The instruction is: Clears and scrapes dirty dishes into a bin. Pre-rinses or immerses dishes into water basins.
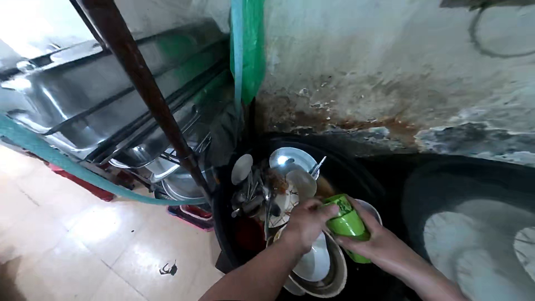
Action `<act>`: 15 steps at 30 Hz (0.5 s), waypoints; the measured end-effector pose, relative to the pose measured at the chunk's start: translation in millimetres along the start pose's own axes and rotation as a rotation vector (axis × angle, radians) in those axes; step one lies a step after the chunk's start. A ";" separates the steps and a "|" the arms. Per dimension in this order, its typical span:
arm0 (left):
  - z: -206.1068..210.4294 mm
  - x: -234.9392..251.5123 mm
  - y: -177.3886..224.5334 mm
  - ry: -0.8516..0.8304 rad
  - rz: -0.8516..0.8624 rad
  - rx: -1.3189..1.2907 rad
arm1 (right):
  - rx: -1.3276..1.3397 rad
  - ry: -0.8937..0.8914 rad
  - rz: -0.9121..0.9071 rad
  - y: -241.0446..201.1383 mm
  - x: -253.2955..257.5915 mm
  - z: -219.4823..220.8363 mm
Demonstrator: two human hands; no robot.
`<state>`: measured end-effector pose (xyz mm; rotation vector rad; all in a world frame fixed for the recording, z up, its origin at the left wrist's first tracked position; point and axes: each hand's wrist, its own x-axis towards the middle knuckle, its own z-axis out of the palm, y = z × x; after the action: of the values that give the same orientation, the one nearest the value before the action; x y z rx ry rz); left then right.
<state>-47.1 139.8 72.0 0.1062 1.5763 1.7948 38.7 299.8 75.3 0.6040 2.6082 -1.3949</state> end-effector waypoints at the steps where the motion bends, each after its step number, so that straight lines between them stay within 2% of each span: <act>1: -1.3 1.7 -3.5 0.023 -0.025 -0.047 | -0.119 0.019 -0.014 -2.2 0.9 2.7; 5: -3.5 3.7 -11.0 0.072 -0.064 -0.059 | -0.622 0.058 -0.080 -10.4 2.8 8.5; 9: -12.5 7.0 -9.9 -0.033 -0.040 0.055 | -0.716 0.013 -0.067 -12.8 0.3 5.6; 11: -24.1 9.9 -4.1 0.000 -0.021 0.067 | -0.770 -0.050 0.010 -21.7 -6.3 -2.3; 13: -41.7 20.1 -6.9 0.092 -0.038 -0.090 | -0.875 -0.159 0.197 -29.4 -10.6 -15.0; 15: -57.1 31.1 -15.1 0.147 -0.089 -0.262 | -0.907 -0.183 0.308 -19.0 -6.8 -27.6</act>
<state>-91.7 109.8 32.5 -0.2207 1.4045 1.9566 39.5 311.1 107.6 0.6332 2.4809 -0.1072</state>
